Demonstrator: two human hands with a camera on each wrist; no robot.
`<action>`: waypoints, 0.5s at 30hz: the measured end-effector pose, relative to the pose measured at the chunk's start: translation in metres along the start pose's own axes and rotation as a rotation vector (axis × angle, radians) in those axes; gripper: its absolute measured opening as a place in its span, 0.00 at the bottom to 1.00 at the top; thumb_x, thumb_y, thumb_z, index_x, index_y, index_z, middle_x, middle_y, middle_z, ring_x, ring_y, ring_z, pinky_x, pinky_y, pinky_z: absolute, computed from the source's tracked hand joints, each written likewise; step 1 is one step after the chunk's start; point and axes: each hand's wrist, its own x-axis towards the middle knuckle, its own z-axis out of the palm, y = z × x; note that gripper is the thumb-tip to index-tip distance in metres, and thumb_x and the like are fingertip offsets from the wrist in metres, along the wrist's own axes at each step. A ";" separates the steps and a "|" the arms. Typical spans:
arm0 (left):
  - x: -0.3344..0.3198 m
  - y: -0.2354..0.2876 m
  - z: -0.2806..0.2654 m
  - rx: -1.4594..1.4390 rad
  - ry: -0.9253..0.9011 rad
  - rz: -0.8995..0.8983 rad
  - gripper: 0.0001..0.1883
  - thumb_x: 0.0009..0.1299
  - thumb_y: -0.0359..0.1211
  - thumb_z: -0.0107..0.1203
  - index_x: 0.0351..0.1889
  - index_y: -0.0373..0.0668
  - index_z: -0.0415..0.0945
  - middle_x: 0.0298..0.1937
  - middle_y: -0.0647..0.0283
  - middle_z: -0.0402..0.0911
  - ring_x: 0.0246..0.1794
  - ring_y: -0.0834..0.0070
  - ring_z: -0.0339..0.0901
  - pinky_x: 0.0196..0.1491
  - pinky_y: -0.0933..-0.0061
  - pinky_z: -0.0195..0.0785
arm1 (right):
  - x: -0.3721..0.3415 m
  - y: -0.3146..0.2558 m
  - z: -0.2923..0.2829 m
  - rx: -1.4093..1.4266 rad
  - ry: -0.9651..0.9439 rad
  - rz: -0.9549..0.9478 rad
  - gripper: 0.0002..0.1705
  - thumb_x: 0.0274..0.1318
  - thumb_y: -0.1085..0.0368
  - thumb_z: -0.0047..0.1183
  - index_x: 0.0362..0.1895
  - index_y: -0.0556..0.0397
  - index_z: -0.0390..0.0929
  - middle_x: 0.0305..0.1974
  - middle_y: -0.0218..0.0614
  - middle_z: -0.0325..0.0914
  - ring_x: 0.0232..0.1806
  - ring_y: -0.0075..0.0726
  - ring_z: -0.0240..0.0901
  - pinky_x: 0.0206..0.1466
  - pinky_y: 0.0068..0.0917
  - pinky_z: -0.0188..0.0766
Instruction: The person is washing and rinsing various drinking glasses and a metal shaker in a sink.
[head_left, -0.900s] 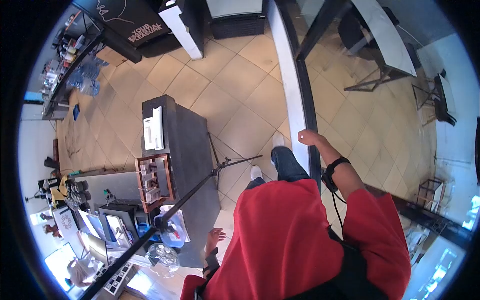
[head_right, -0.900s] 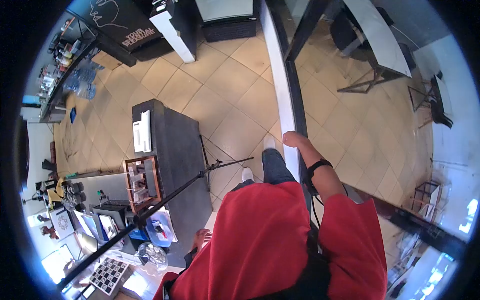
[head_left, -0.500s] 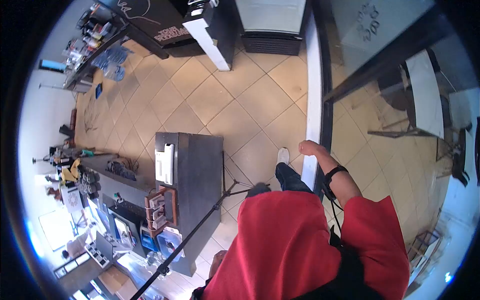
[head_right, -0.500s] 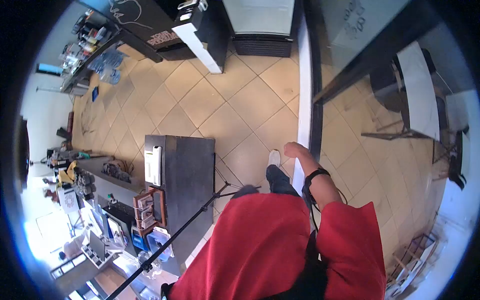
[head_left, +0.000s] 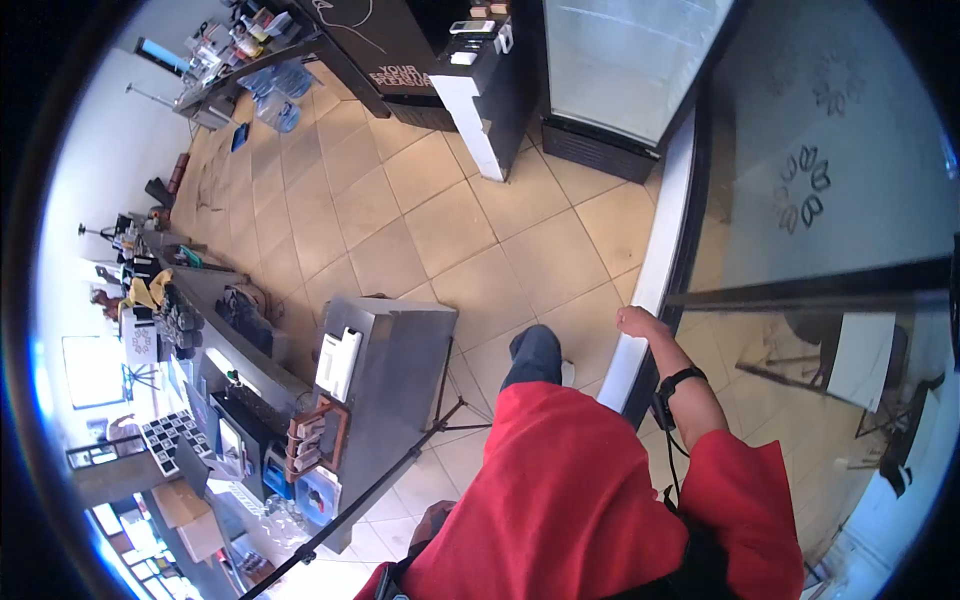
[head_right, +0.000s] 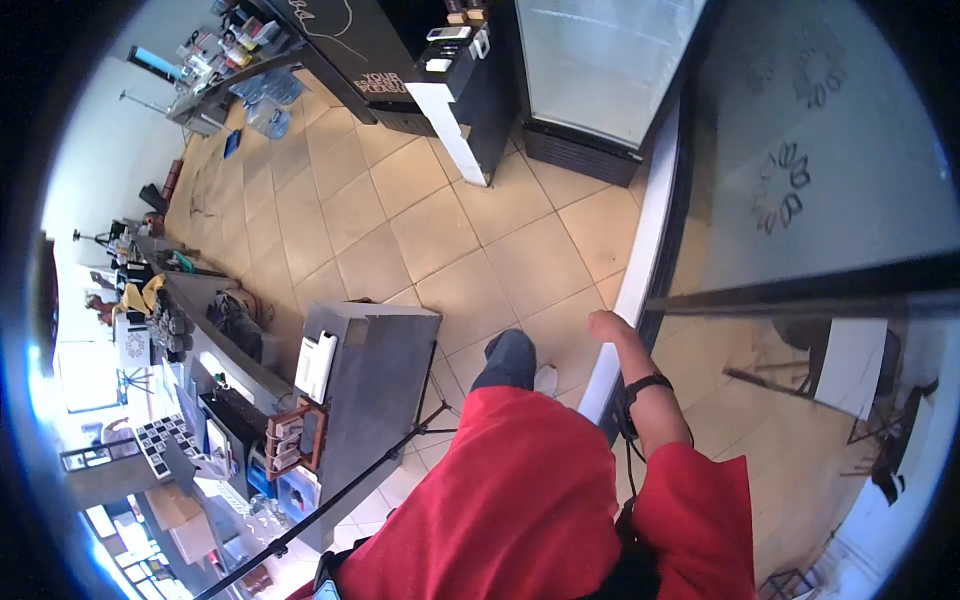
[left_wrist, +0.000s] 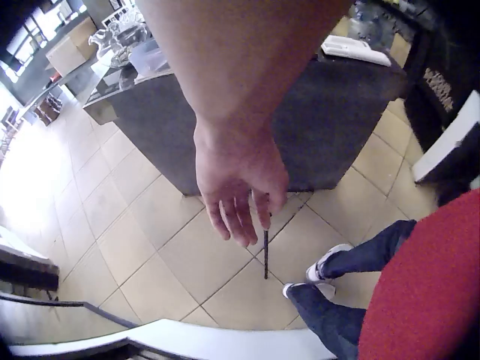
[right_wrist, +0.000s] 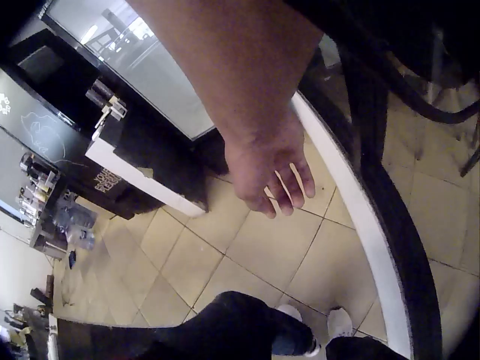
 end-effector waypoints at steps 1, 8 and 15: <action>0.007 0.005 0.009 -0.016 -0.007 0.002 0.17 0.75 0.43 0.48 0.50 0.40 0.74 0.40 0.56 0.83 0.36 0.64 0.82 0.40 0.61 0.76 | -0.004 0.004 -0.019 0.007 -0.012 0.030 0.14 0.53 0.62 0.48 0.40 0.52 0.81 0.37 0.44 0.82 0.38 0.45 0.80 0.45 0.37 0.74; 0.059 0.049 0.046 -0.168 0.030 0.000 0.16 0.75 0.42 0.48 0.50 0.40 0.74 0.39 0.56 0.83 0.36 0.65 0.82 0.40 0.61 0.76 | 0.117 -0.008 -0.059 -0.288 -0.063 -0.192 0.16 0.53 0.57 0.47 0.36 0.55 0.80 0.32 0.50 0.82 0.31 0.50 0.80 0.39 0.44 0.75; 0.092 0.112 0.098 -0.404 0.105 0.020 0.16 0.75 0.42 0.48 0.50 0.40 0.74 0.39 0.56 0.83 0.35 0.65 0.82 0.40 0.62 0.76 | 0.221 -0.119 -0.194 -0.421 -0.058 -0.233 0.17 0.53 0.58 0.45 0.38 0.53 0.82 0.41 0.51 0.81 0.46 0.55 0.78 0.51 0.44 0.73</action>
